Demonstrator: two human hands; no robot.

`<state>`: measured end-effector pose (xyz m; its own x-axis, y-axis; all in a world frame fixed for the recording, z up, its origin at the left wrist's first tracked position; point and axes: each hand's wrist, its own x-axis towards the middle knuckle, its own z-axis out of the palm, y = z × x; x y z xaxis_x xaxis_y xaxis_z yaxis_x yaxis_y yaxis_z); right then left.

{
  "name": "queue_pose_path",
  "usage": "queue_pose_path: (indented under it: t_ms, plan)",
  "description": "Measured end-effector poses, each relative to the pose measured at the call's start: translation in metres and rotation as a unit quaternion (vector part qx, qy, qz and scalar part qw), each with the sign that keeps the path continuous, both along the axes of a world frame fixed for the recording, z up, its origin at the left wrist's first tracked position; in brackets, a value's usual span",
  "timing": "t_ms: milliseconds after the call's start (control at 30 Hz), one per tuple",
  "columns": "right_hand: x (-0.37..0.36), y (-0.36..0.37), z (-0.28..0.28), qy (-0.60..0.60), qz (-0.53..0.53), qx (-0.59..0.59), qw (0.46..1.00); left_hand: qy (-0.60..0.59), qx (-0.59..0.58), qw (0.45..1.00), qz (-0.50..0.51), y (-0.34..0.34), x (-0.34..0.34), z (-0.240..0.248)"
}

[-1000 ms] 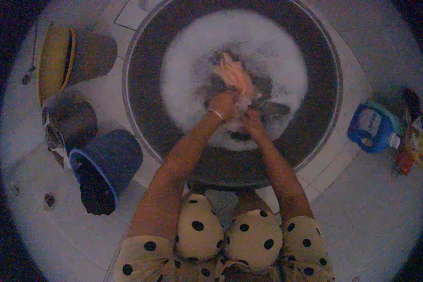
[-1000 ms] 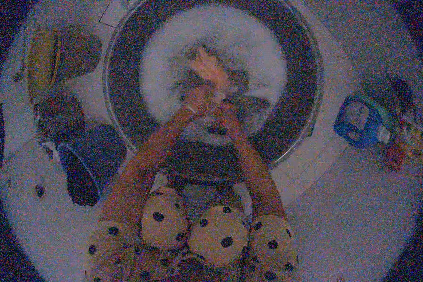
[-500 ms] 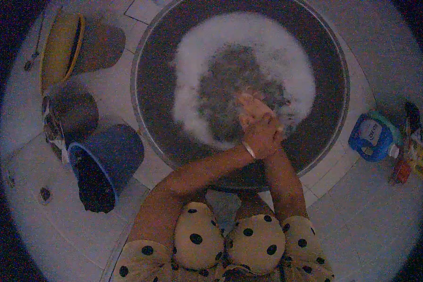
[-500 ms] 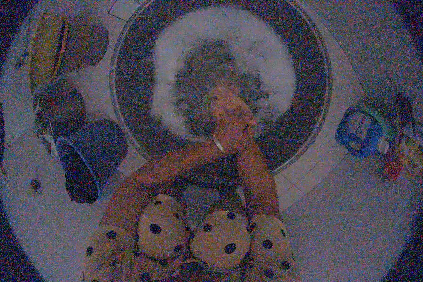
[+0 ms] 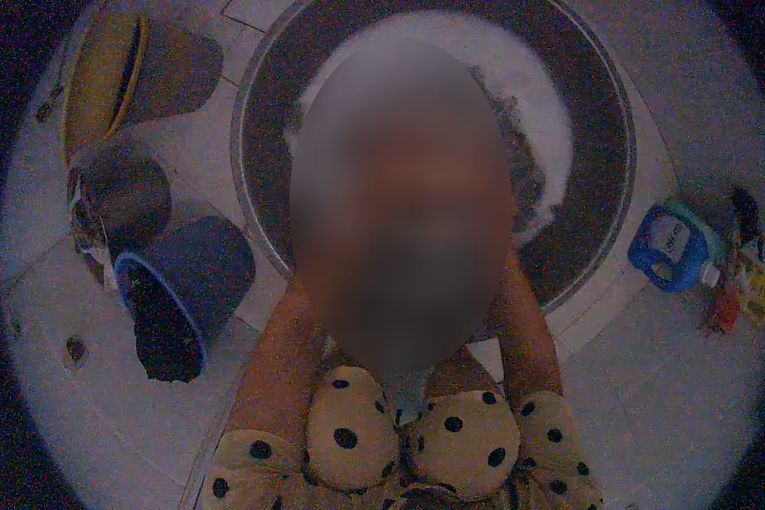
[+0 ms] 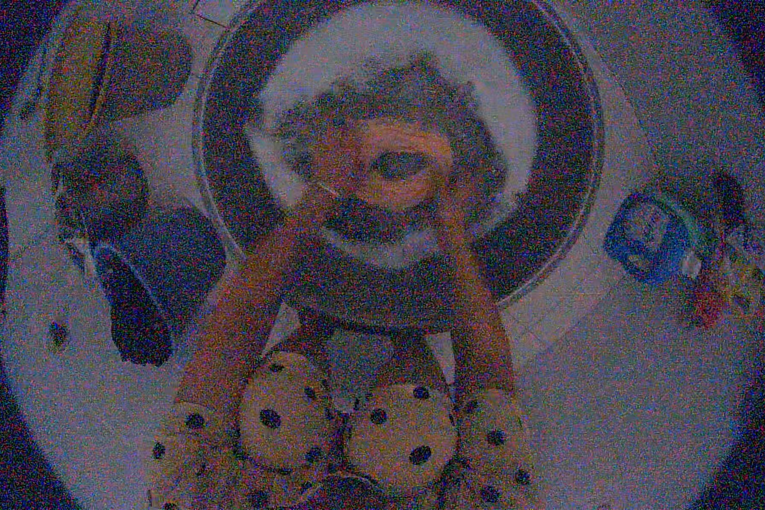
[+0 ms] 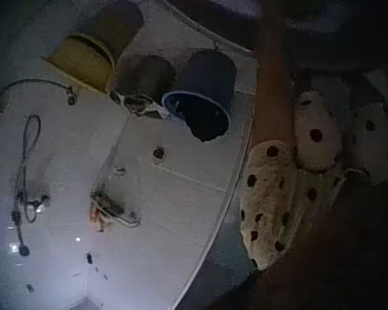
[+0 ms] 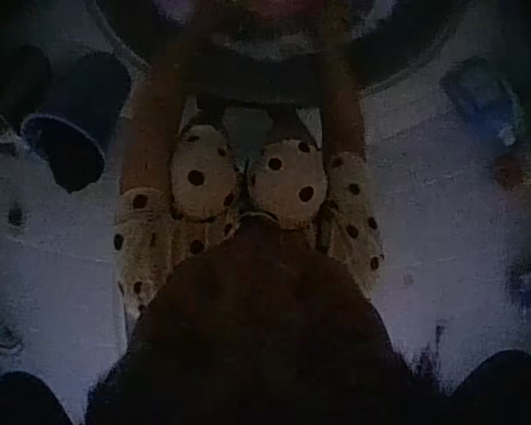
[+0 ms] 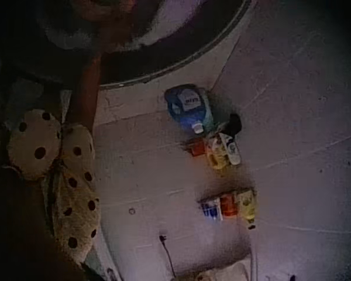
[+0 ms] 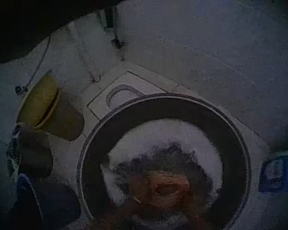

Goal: The person hand-washes clothes by scrubbing and wringing out garments in a basin of soapy water, rubbing clothing with soap, and placing the washed items into a bucket.

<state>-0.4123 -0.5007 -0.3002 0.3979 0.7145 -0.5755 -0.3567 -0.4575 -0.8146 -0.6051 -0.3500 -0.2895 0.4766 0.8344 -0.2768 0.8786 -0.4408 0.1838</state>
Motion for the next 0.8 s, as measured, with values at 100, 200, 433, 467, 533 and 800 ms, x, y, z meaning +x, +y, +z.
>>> queue_pose_path:
  t_ms: [100,200,433,467,533,800]
  plan:
    - [0.027,-0.033,-0.040,-0.023,0.120,0.020,0.992,-0.043,-0.138,0.988,-0.059,-0.031,0.057,-0.012]
    - [0.048,-0.069,-0.006,-0.007,0.024,-0.069,0.997,0.013,-0.173,0.983,0.057,-0.004,0.003,0.014]
    - [0.021,0.016,0.115,0.338,-0.183,-0.120,0.915,-0.082,-0.106,0.991,0.007,-0.048,0.074,0.056]
    - [0.023,0.013,0.101,0.372,-0.166,-0.080,0.910,-0.166,-0.162,0.973,0.023,-0.063,0.108,0.078]
    - [0.028,0.005,0.060,0.361,-0.143,0.014,0.921,-0.188,-0.129,0.967,-0.112,-0.107,0.132,0.093]
    - [0.007,-0.019,0.016,0.226,-0.068,0.113,0.965,-0.239,-0.091,0.963,-0.083,-0.093,0.129,0.080]
